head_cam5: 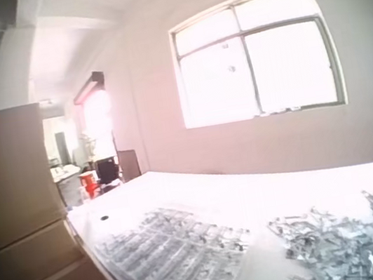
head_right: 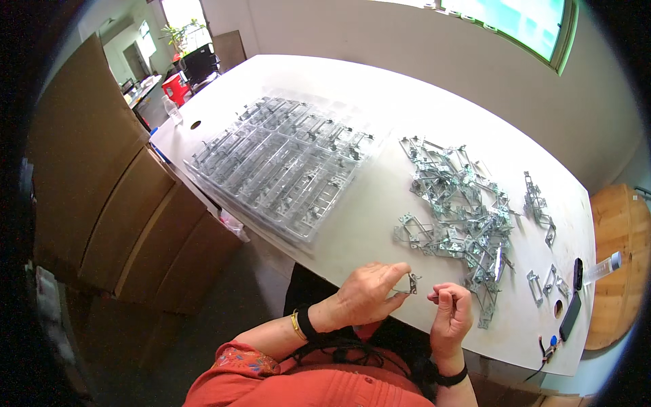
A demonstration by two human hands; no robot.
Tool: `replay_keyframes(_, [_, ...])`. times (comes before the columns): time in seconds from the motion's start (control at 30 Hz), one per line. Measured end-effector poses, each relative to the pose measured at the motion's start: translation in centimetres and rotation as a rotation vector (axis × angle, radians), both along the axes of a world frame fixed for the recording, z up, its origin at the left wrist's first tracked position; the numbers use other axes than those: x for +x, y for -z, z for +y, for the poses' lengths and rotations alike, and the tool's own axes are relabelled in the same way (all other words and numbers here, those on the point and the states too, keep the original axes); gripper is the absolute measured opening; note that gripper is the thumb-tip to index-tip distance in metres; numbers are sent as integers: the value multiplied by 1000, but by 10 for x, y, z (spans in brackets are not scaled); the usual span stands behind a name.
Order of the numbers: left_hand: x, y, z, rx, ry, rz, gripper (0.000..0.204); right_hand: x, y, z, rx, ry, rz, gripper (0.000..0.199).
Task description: The person assembles small metal hardware components by hand at a white workbench. They pick up individual metal brackets and clear plastic strips, fit them together, and place the finished units into a clear plastic organizer tray. The process is repeated continuously throughout the video.
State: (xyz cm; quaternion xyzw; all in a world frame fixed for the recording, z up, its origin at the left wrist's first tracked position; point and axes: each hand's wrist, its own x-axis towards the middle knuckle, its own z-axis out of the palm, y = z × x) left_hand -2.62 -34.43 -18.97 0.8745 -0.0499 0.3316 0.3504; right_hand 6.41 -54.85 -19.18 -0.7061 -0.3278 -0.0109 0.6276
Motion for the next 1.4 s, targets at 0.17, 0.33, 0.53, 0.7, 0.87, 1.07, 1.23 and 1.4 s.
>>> replay_keyframes(0.17, [-6,18,6,-158,-9,90,52,6,14,-19,-97,13,32,17])
replay_keyframes(0.33, [-12,29,16,-255,-5,24,51,8,16,-30,-267,31,23,19])
replay_keyframes(0.53, [-19,31,26,-303,15,43,47,7,24,-30,-267,36,72,21])
replay_keyframes(0.7, [-17,30,33,-272,23,-39,47,9,25,-28,-304,35,72,20])
replay_keyframes(0.87, [-21,32,38,-343,49,-7,46,10,25,-28,-317,25,73,19])
replay_keyframes(1.07, [-23,35,41,-414,55,9,45,9,27,-28,-337,54,97,20])
replay_keyframes(1.23, [-22,35,48,-472,138,70,43,6,23,-26,-381,75,105,17])
replay_keyframes(1.4, [-21,36,54,-540,231,133,42,4,20,-20,-407,132,108,19])
